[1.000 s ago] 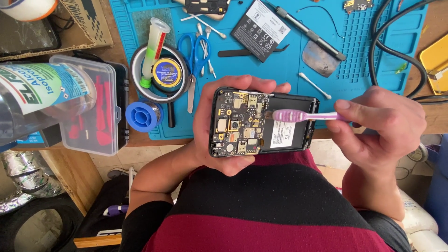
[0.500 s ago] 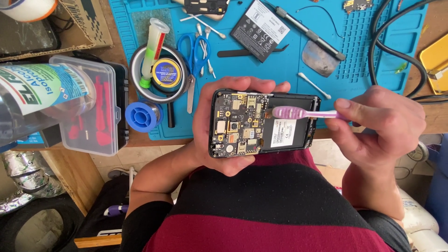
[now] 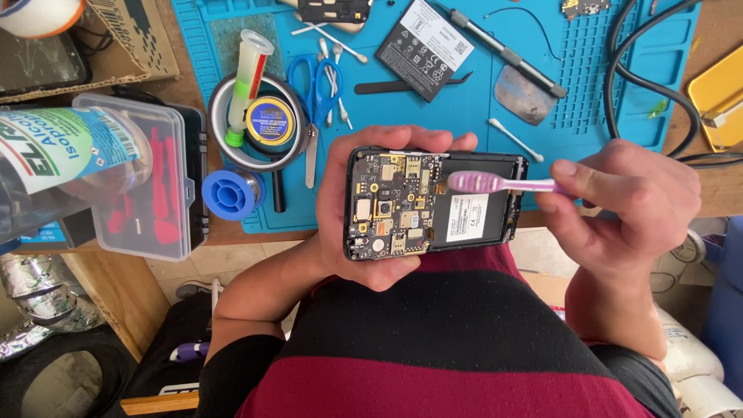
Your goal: Cleaning a mobile phone motherboard with a toothbrush and cotton swabs before reassembling it into the phone frame.
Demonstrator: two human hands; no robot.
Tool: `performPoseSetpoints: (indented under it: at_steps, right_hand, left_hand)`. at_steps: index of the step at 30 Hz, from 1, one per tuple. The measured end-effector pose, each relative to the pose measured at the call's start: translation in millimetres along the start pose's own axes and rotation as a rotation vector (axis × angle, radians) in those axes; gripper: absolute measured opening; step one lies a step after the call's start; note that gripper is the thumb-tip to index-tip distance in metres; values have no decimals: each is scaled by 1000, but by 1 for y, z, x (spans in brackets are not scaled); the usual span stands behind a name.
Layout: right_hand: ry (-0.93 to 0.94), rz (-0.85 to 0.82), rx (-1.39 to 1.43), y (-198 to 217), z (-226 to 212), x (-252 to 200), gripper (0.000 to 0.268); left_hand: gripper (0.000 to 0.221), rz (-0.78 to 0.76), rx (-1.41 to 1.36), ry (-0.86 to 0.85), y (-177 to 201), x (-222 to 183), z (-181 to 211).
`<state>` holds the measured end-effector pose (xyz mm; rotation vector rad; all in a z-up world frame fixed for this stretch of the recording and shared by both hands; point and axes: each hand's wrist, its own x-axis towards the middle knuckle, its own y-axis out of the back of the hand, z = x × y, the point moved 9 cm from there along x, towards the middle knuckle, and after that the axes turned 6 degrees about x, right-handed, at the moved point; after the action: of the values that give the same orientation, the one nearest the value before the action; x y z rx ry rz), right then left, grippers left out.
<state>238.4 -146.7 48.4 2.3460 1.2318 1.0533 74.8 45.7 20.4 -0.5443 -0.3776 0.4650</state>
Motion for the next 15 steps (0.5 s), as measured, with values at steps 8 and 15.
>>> performPoseSetpoints:
  at_steps: [8, 15]
  right_hand:
    - [40, -45, -21, -2, -1, 1, 31]
    - [26, -16, -5, -1, -3, 5, 29]
  left_hand:
    - [77, 2, 23, -16, 2, 1, 2]
    - [77, 6, 8, -9, 0, 1, 0]
